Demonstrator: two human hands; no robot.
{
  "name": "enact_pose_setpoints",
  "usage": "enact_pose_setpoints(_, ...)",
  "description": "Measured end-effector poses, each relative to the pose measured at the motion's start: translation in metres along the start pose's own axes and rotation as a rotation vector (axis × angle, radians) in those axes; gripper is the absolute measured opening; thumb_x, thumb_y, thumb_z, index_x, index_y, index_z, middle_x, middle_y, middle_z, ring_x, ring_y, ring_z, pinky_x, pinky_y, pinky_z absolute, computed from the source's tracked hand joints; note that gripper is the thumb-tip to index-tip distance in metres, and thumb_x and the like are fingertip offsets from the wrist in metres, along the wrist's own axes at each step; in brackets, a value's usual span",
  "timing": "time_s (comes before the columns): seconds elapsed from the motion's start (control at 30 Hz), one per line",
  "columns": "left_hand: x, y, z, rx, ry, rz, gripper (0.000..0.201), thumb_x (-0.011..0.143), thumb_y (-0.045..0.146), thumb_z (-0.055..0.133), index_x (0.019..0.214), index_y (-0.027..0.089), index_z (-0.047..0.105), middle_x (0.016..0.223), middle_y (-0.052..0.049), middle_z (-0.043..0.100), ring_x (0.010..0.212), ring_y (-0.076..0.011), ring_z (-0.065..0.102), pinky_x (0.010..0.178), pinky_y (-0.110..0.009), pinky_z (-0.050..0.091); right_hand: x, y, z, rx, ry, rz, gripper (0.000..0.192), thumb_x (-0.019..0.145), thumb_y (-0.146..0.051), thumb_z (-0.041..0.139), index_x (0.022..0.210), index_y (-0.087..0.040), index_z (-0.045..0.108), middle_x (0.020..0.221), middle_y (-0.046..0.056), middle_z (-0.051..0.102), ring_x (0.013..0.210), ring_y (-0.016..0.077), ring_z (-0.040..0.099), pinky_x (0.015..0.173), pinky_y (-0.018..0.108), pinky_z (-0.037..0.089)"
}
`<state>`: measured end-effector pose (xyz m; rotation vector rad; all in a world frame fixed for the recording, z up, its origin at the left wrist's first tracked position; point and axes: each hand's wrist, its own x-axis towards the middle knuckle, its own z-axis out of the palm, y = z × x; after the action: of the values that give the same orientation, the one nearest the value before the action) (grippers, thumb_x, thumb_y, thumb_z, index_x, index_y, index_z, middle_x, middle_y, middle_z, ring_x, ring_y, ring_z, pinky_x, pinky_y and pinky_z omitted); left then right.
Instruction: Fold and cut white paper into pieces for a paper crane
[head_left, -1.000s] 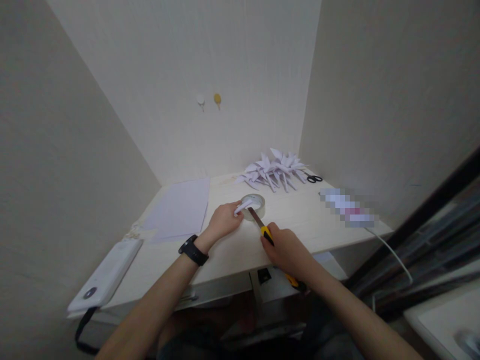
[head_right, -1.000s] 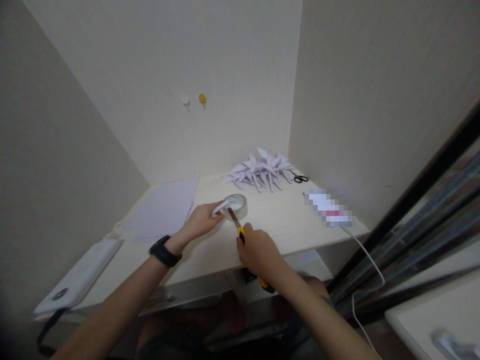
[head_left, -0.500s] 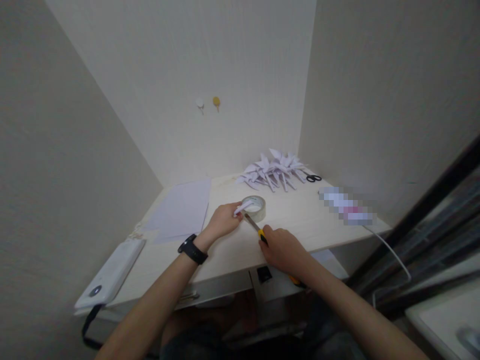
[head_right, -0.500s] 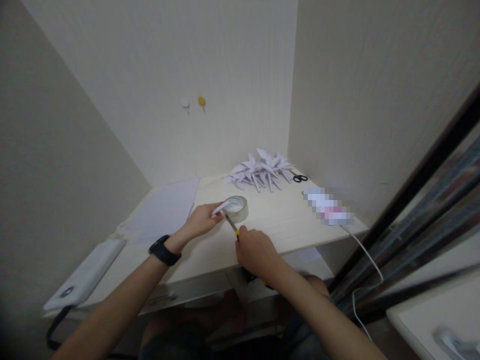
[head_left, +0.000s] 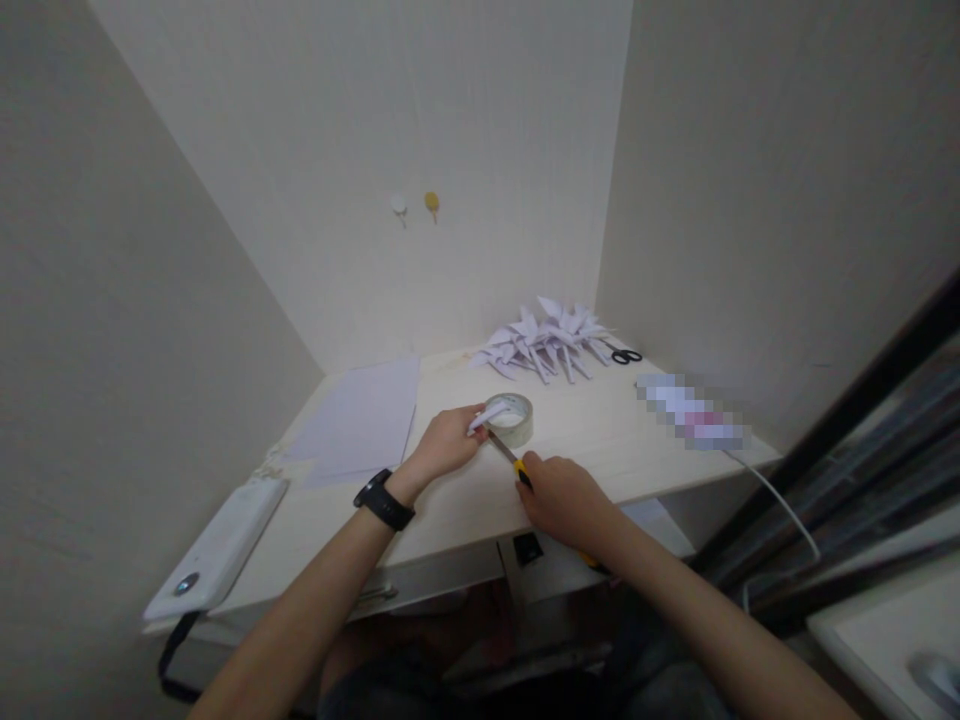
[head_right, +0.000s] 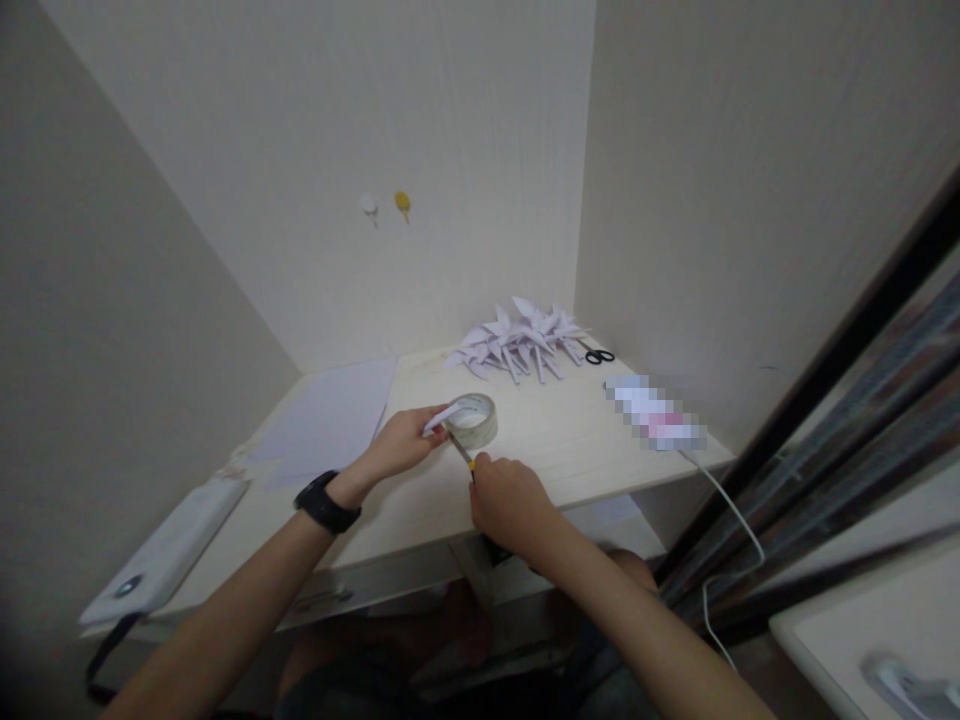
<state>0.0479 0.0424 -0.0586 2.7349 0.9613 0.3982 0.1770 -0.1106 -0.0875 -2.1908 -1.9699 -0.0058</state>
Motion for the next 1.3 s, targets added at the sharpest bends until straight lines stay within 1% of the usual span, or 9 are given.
enact_pose_setpoints(0.17, 0.000, 0.000, -0.006, -0.025, -0.036, 0.034, 0.038, 0.084, 0.019, 0.054, 0.120, 0.020, 0.067, 0.114, -0.008, 0.072, 0.101, -0.0231, 0.065, 0.086, -0.030, 0.046, 0.003, 0.002, -0.003, 0.024, -0.035, -0.009, 0.020, 0.092, -0.024, 0.042, 0.099, -0.013, 0.057, 0.089, 0.018, 0.069, 0.082, 0.0285, 0.068, 0.065, 0.033, 0.045)
enact_pose_setpoints(0.5, 0.012, -0.006, -0.025, 0.036, -0.158, 0.095, 0.020, 0.080, 0.021, 0.053, 0.086, 0.017, 0.071, 0.077, -0.003, 0.071, 0.069, -0.0173, 0.060, 0.063, -0.024, 0.039, 0.002, 0.010, -0.010, 0.058, -0.079, -0.066, 0.024, 0.089, -0.030, 0.050, 0.096, -0.012, 0.065, 0.093, 0.018, 0.071, 0.087, 0.0285, 0.067, 0.068, 0.032, 0.043)
enact_pose_setpoints(0.7, 0.014, -0.007, -0.036, 0.040, -0.233, 0.144, 0.032, 0.080, 0.025, 0.053, 0.105, 0.020, 0.072, 0.087, -0.004, 0.074, 0.077, -0.0190, 0.064, 0.068, -0.025, 0.043, -0.014, 0.062, -0.034, 0.187, -0.092, -0.069, 0.025, 0.090, -0.039, 0.052, 0.086, -0.020, 0.067, 0.089, 0.009, 0.073, 0.081, 0.0229, 0.066, 0.067, 0.028, 0.039)
enact_pose_setpoints(0.77, 0.014, -0.008, -0.036, 0.032, -0.229, 0.161, 0.036, 0.080, 0.026, 0.055, 0.111, 0.023, 0.070, 0.096, -0.004, 0.075, 0.085, -0.0206, 0.066, 0.073, -0.026, 0.044, -0.008, 0.085, -0.036, 0.225, -0.057, -0.053, 0.027, 0.094, -0.039, 0.047, 0.093, -0.019, 0.066, 0.093, 0.009, 0.073, 0.085, 0.0228, 0.066, 0.069, 0.027, 0.039)
enact_pose_setpoints(0.83, 0.013, -0.010, -0.036, 0.039, -0.221, 0.171, 0.037, 0.079, 0.026, 0.056, 0.113, 0.023, 0.070, 0.101, -0.006, 0.075, 0.090, -0.0221, 0.066, 0.077, -0.027, 0.045, 0.004, 0.103, -0.032, 0.243, 0.014, 0.025, 0.029, 0.096, -0.033, 0.046, 0.115, -0.016, 0.059, 0.103, 0.013, 0.072, 0.089, 0.0235, 0.066, 0.071, 0.027, 0.039)
enact_pose_setpoints(0.9, 0.013, -0.011, -0.035, 0.050, -0.212, 0.166, 0.036, 0.079, 0.026, 0.056, 0.112, 0.023, 0.071, 0.101, -0.007, 0.075, 0.090, -0.0226, 0.067, 0.078, -0.028, 0.045, 0.020, 0.114, -0.024, 0.234, 0.043, 0.151, 0.036, 0.098, -0.032, 0.042, 0.124, -0.009, 0.050, 0.097, 0.015, 0.071, 0.082, 0.0238, 0.066, 0.067, 0.028, 0.039)
enact_pose_setpoints(0.97, 0.012, -0.011, -0.035, 0.045, -0.211, 0.161, 0.035, 0.078, 0.025, 0.057, 0.110, 0.023, 0.072, 0.100, -0.006, 0.075, 0.087, -0.0220, 0.067, 0.077, -0.028, 0.045, 0.036, 0.118, -0.013, 0.194, 0.041, 0.197, 0.034, 0.098, -0.030, 0.040, 0.119, -0.006, 0.050, 0.094, 0.016, 0.069, 0.080, 0.0241, 0.065, 0.065, 0.028, 0.039)
enact_pose_setpoints(1.13, 0.009, -0.011, -0.036, -0.003, -0.205, 0.169, 0.035, 0.079, 0.025, 0.056, 0.110, 0.024, 0.072, 0.097, -0.005, 0.075, 0.087, -0.0215, 0.067, 0.077, -0.027, 0.046, 0.065, 0.121, 0.006, 0.097, 0.078, 0.086, 0.026, 0.096, -0.026, 0.045, 0.110, -0.006, 0.056, 0.118, 0.020, 0.056, 0.099, 0.0224, 0.061, 0.085, 0.029, 0.041)
enact_pose_setpoints(1.3, 0.006, -0.011, -0.037, -0.003, -0.202, 0.175, 0.036, 0.081, 0.025, 0.054, 0.112, 0.023, 0.071, 0.101, -0.006, 0.075, 0.091, -0.0219, 0.067, 0.078, -0.027, 0.046, 0.078, 0.129, 0.013, 0.016, 0.055, 0.085, 0.029, 0.096, -0.023, 0.043, 0.108, -0.004, 0.062, 0.115, 0.021, 0.057, 0.105, 0.0262, 0.058, 0.093, 0.033, 0.040)
